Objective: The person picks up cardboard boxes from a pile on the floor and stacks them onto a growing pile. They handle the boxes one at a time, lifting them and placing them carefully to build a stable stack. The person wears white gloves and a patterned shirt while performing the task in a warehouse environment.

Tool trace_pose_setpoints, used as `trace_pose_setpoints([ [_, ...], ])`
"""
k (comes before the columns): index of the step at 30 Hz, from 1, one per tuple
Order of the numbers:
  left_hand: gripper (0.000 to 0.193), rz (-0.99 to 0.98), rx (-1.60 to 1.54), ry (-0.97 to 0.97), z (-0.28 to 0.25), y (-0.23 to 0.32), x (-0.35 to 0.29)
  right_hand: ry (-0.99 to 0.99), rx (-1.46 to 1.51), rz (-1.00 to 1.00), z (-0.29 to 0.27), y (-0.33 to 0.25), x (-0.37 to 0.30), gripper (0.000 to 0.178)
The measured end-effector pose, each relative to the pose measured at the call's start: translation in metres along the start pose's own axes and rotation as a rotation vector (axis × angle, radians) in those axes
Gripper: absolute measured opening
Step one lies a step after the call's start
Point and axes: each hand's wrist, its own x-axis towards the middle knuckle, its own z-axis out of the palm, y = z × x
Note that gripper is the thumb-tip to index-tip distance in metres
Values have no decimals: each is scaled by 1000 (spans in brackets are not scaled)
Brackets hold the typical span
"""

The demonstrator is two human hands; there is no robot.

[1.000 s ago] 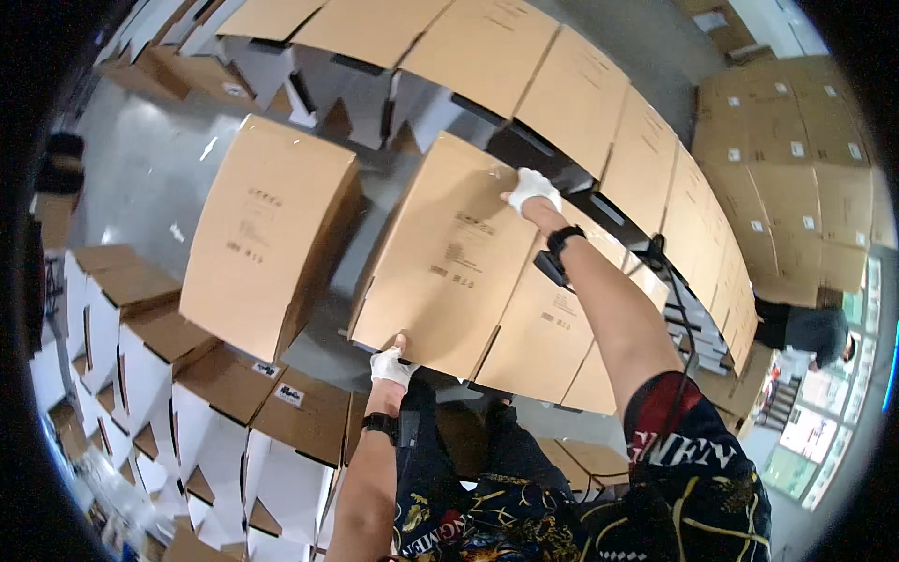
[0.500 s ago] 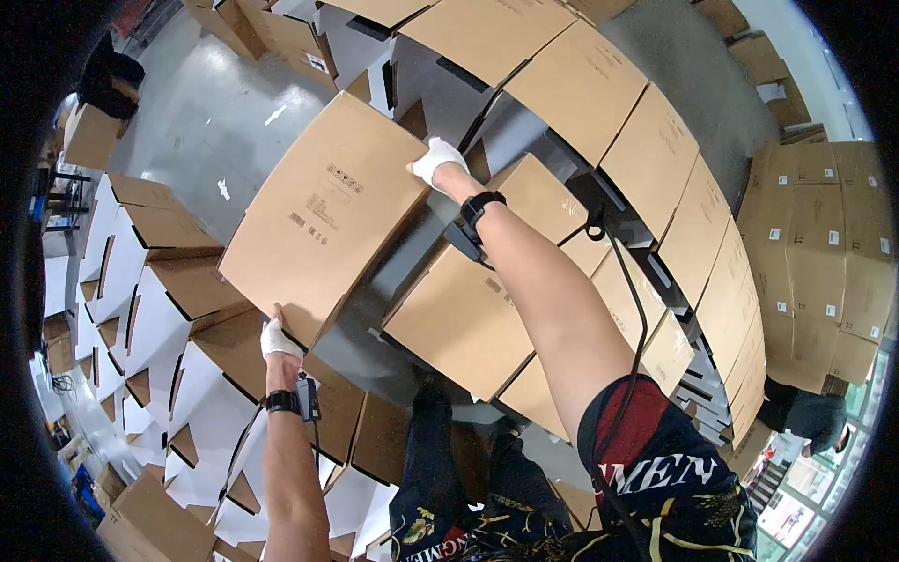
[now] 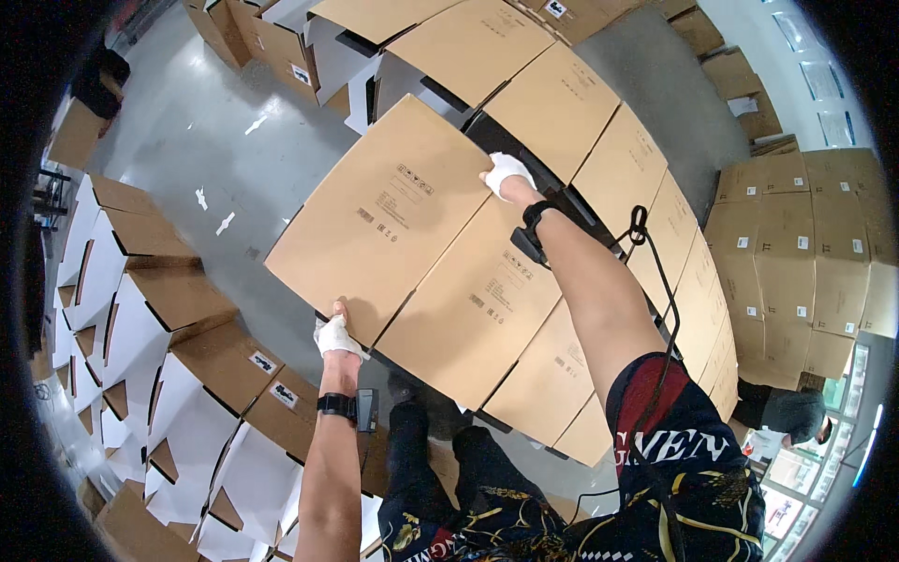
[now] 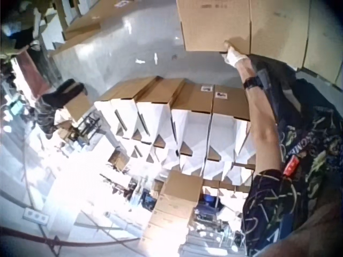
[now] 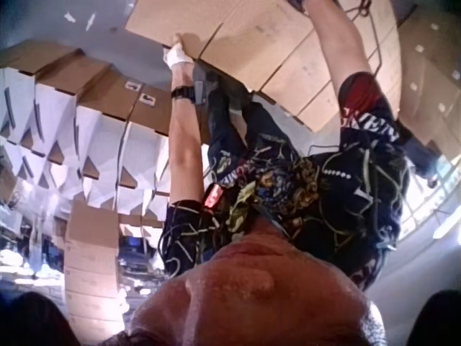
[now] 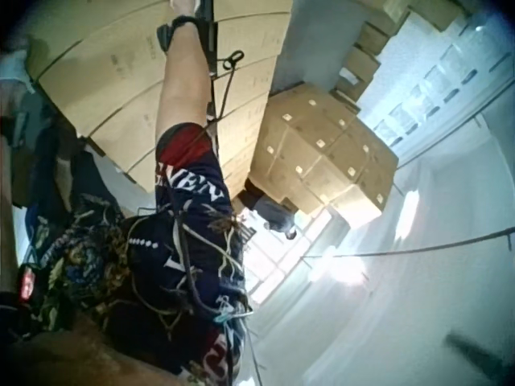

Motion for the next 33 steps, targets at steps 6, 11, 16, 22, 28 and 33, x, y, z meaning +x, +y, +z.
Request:
trace_pose_setpoints([
  [6,36,5,189,67,15,-16,-3,59,86,160,-4,-3,-31,63],
  [11,33,-73,508,116,-9,4,-21,534,380,-87,15,-9,-127,54],
  [16,15,110,580,89,-81,13,-83,388,322,-274,63,32,-314,20],
  [22,8,-121,745,-31,-264,41,-186,-258,297,-447,104,84,-526,18],
  [28,15,-367,912,278,-440,38,-266,-616,166,-410,143,122,-546,22],
  [33,15,-471,677,240,-429,43,-228,-855,554,-99,223,201,-436,26],
])
